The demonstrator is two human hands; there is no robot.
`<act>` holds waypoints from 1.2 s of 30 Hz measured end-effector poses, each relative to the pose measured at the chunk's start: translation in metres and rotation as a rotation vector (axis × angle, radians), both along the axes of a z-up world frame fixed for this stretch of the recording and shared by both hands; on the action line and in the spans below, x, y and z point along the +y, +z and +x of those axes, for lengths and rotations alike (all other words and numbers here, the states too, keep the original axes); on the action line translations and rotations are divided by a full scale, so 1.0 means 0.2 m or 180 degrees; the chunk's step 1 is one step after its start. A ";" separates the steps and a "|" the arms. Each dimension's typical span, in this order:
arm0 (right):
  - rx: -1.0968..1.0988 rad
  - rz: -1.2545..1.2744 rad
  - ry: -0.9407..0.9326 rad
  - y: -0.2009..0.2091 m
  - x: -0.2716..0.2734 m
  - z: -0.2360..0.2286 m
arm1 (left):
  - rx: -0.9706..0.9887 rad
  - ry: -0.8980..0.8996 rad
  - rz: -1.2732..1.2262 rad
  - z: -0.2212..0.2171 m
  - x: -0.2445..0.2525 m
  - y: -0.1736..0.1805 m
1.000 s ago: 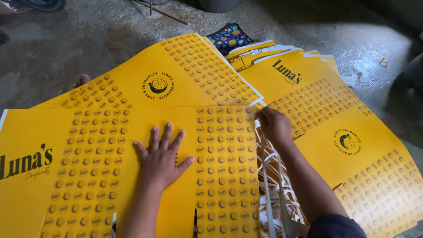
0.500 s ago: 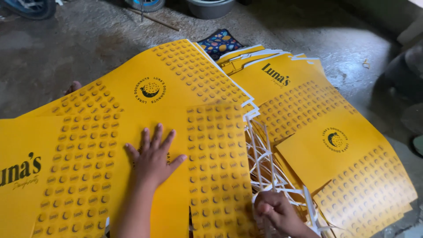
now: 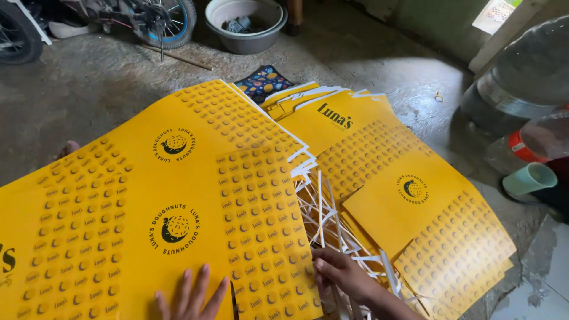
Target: Stacking and aligning yellow paper doughnut bags on a floor mat
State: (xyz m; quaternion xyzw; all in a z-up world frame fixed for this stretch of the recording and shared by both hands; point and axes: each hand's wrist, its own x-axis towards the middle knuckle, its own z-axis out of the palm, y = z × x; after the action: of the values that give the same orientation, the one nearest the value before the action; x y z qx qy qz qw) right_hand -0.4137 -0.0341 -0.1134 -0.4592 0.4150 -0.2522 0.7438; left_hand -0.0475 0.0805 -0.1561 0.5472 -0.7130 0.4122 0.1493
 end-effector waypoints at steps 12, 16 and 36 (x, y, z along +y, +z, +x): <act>-0.0094 -0.0658 -0.0242 0.11 -0.02 0.00 | -0.0310 0.0116 0.0069 0.08 0.13 -0.07; -0.0031 -0.0730 -0.0805 0.20 0.00 -0.25 | -0.0017 0.0039 0.0818 -0.14 -0.07 0.20; 0.0785 0.0580 -0.3752 -0.70 0.40 -1.31 | -0.0095 -0.1202 0.4314 -1.56 -0.96 0.12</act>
State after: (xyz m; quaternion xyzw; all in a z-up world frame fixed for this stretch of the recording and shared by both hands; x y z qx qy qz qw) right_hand -0.6761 0.0455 -0.2528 -0.1125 0.7024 -0.5300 0.4617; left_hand -0.3587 -0.1114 -0.1313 0.3808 -0.8976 -0.1483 -0.1653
